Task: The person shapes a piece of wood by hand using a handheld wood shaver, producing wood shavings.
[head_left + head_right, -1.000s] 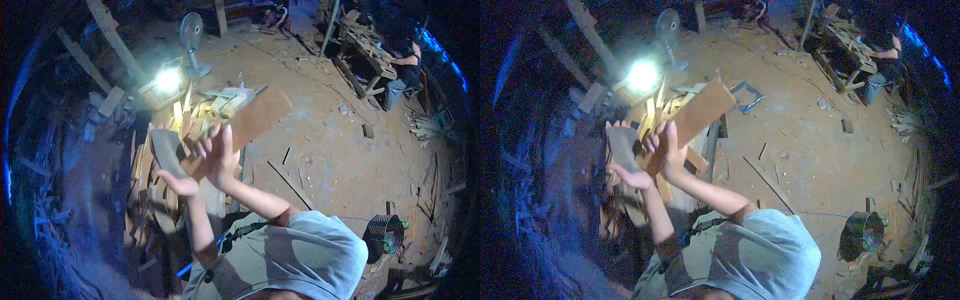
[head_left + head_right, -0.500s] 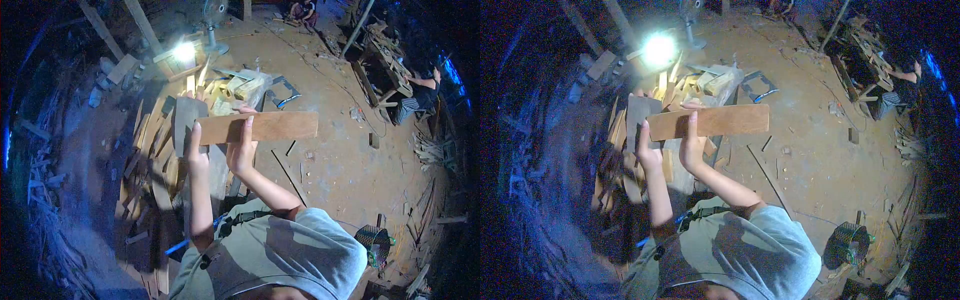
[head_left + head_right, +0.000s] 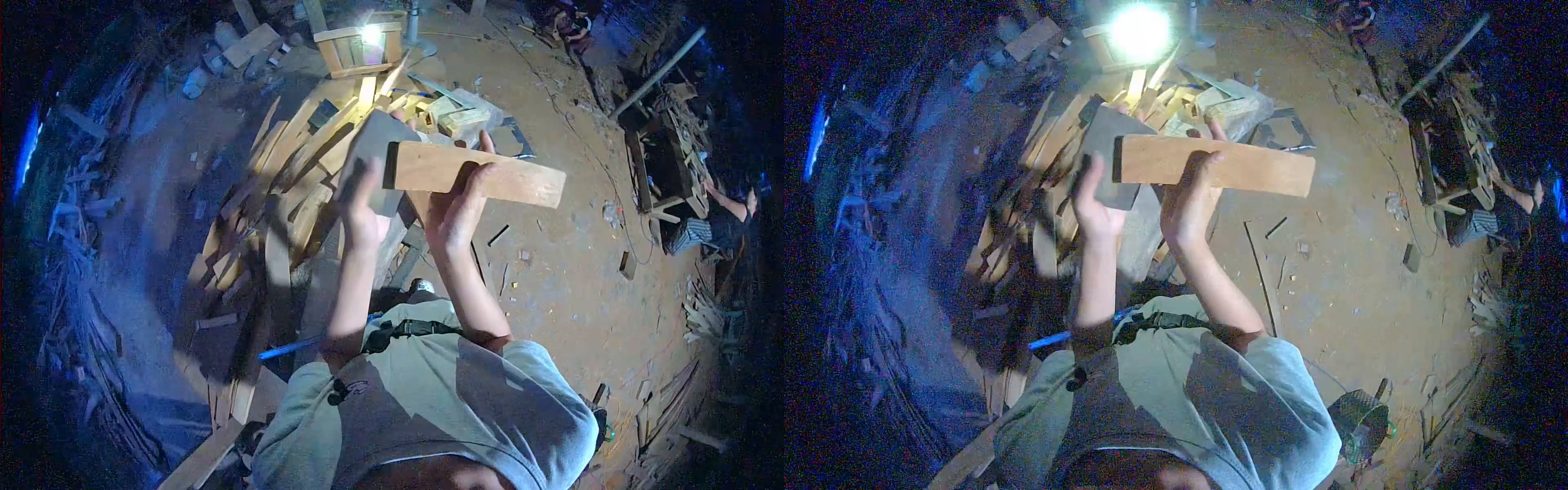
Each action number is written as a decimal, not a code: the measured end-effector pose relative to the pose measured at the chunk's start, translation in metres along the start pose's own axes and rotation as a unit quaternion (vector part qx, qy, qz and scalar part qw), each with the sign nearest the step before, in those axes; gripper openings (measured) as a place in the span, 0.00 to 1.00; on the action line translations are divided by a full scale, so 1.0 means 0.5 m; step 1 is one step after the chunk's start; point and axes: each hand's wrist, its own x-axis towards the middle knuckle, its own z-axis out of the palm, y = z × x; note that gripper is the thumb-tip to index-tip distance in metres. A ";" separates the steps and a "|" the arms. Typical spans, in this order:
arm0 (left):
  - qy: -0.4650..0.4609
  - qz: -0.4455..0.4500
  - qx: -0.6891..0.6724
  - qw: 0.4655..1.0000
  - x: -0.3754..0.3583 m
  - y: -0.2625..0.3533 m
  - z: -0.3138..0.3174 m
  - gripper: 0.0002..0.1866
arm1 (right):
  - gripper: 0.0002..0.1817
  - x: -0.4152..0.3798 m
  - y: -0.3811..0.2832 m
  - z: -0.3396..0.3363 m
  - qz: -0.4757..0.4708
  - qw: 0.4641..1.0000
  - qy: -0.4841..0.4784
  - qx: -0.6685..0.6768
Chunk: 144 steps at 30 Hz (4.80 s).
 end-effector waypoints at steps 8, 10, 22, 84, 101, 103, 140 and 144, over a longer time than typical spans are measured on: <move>-0.016 -0.063 0.104 0.992 0.011 0.026 -0.024 0.27 | 0.40 0.000 -0.011 -0.043 -0.025 0.987 -0.148 -0.062; -0.063 -0.064 0.045 0.995 0.006 0.045 -0.024 0.28 | 0.40 -0.005 -0.045 -0.081 -0.022 0.944 -0.262 -0.198; -0.127 -0.132 0.042 0.982 0.009 0.087 -0.039 0.26 | 0.42 0.041 -0.137 -0.246 0.444 0.771 -0.411 0.200; 0.042 0.316 0.450 0.834 -0.010 -0.111 -0.132 0.35 | 0.18 0.097 -0.012 0.101 -0.052 0.990 -0.069 0.115; 0.007 0.220 0.166 0.961 0.035 -0.119 -0.204 0.43 | 0.20 0.115 -0.040 0.090 -0.044 0.988 -0.083 0.123; 0.046 0.251 0.189 0.948 0.029 -0.123 -0.198 0.43 | 0.19 0.151 -0.050 0.112 -0.087 0.982 -0.048 0.160; -0.035 0.191 0.297 0.935 0.020 -0.073 -0.111 0.39 | 0.19 0.170 0.041 0.046 -0.041 0.994 -0.084 0.056; -0.038 0.151 0.217 0.964 0.025 -0.089 -0.169 0.39 | 0.17 0.138 0.071 0.022 0.023 0.993 -0.051 0.103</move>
